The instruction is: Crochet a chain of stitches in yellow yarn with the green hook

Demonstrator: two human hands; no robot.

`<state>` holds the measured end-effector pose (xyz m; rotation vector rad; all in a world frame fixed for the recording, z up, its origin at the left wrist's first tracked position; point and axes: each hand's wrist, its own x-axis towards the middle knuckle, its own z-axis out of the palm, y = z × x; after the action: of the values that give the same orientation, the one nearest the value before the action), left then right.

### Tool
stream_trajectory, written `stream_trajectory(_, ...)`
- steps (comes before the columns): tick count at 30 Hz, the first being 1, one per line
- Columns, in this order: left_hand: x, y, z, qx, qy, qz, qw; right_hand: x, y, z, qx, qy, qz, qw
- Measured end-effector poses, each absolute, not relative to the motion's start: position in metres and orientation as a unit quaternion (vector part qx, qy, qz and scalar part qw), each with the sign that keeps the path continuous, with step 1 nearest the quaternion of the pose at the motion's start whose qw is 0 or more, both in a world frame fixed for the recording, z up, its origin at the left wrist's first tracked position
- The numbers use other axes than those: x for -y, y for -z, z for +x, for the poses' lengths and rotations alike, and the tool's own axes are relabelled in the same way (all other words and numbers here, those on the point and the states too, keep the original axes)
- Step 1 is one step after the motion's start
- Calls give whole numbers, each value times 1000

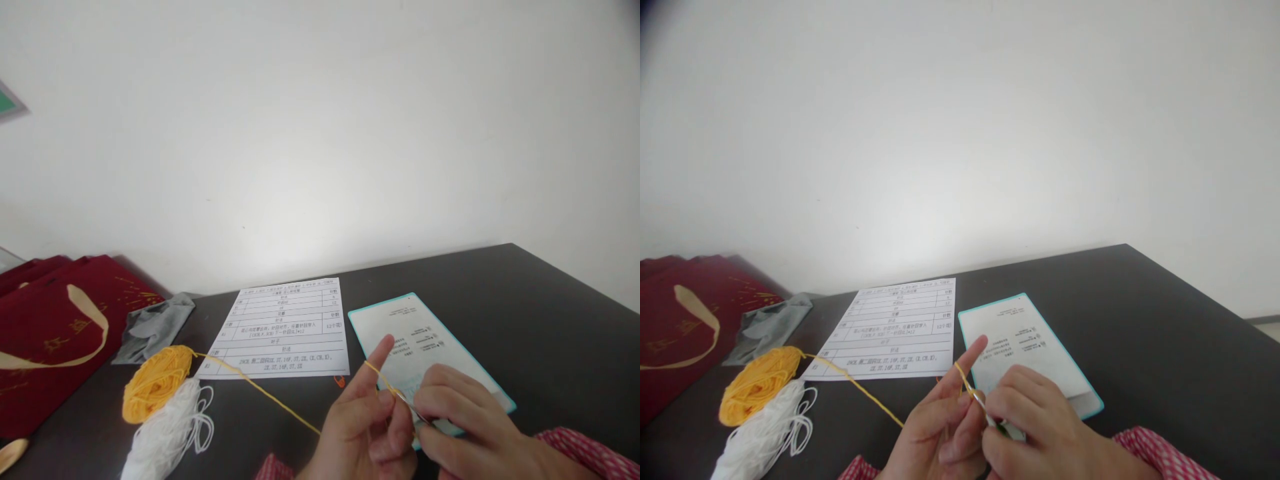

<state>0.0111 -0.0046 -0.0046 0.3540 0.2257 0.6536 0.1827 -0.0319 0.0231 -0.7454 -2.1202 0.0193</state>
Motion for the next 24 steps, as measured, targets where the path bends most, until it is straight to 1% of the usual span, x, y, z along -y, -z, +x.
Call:
stream_trajectory(3,4,3,12,-99,-324,165,926,30,-16,178,854,42,-307,418)
stream_trajectory(5,4,2,13,-115,-327,165,923,29,-15,178,855,30,-305,420)
stream_trajectory(7,3,2,13,-134,-320,171,922,29,-16,180,849,-17,-300,434)
stream_trajectory(12,2,2,13,-149,-306,186,922,29,-14,185,764,-214,-341,504)
stream_trajectory(15,2,2,13,-139,-308,181,924,29,-11,183,732,-260,-347,526)
stream_trajectory(18,2,-1,12,-139,-308,168,926,28,-6,180,756,-227,-342,509)
stream_trajectory(24,2,-2,13,-179,-313,183,914,26,9,171,800,-21,-327,504)
